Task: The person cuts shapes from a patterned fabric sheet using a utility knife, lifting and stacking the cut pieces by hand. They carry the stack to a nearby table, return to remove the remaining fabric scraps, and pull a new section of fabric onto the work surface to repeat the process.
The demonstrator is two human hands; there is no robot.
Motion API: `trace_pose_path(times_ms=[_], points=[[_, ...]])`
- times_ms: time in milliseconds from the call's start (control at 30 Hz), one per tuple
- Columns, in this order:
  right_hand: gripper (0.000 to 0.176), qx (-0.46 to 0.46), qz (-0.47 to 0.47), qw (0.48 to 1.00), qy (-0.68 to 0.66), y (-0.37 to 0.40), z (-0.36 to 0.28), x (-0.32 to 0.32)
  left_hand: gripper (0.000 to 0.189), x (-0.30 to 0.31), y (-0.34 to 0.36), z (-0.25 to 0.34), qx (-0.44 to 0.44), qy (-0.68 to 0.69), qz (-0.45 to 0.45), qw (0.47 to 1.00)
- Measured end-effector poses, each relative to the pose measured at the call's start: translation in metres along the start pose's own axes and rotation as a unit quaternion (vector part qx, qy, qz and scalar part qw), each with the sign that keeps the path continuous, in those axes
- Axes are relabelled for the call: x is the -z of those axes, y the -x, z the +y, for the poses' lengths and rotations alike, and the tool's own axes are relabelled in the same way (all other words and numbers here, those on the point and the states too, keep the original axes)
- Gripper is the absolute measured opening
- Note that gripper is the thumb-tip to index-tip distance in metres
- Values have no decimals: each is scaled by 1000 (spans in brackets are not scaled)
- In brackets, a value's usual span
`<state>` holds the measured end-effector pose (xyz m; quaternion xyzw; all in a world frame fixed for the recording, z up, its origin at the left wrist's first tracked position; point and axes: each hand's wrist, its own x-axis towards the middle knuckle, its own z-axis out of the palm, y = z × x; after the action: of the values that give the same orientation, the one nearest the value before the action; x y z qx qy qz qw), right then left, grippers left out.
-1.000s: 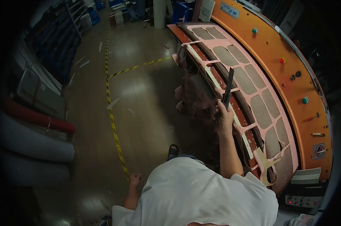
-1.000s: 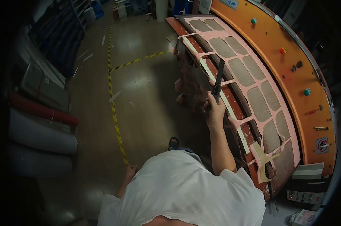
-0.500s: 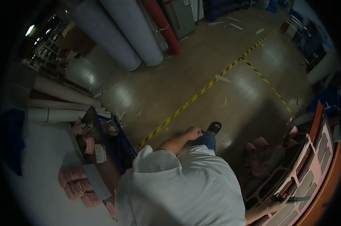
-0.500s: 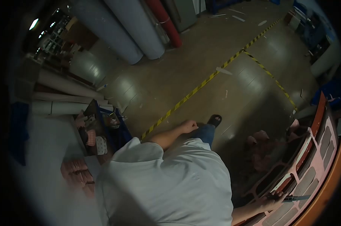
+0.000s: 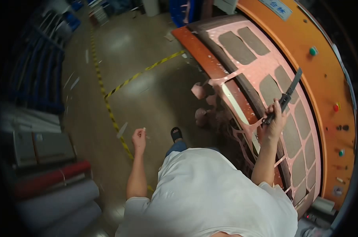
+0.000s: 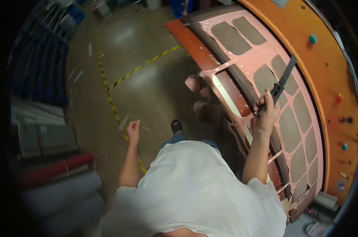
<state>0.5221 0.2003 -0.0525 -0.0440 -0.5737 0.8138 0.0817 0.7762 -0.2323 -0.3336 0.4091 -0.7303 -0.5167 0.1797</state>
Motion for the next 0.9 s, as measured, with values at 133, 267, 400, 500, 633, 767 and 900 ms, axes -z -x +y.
trace_pose_path(times_ms=[133, 267, 400, 500, 633, 767, 900], points=[[23, 3, 51, 999, -1, -19, 6, -13, 24, -57, -110, 143, -119, -11, -63, 991], [23, 1, 79, 997, -20, -42, 24, -4, 21, -146, -164, 283, -280, -24, -94, 955], [23, 10, 108, 994, -29, -71, 27, -8, 11, -249, -179, 387, -450, -23, -129, 883], [22, 12, 124, 992, -25, -93, 32, -7, 12, -326, -185, 443, -530, -78, -164, 828], [22, -5, 153, 987, -41, -107, 34, -20, 24, -420, -210, 488, -602, -149, -201, 758], [22, -7, 177, 983, -39, -111, 34, -27, 39, -480, -231, 523, -549, -289, -244, 745], [22, 45, 209, 977, -19, -110, 32, -44, 41, -507, -250, 540, -515, -380, -272, 719]])
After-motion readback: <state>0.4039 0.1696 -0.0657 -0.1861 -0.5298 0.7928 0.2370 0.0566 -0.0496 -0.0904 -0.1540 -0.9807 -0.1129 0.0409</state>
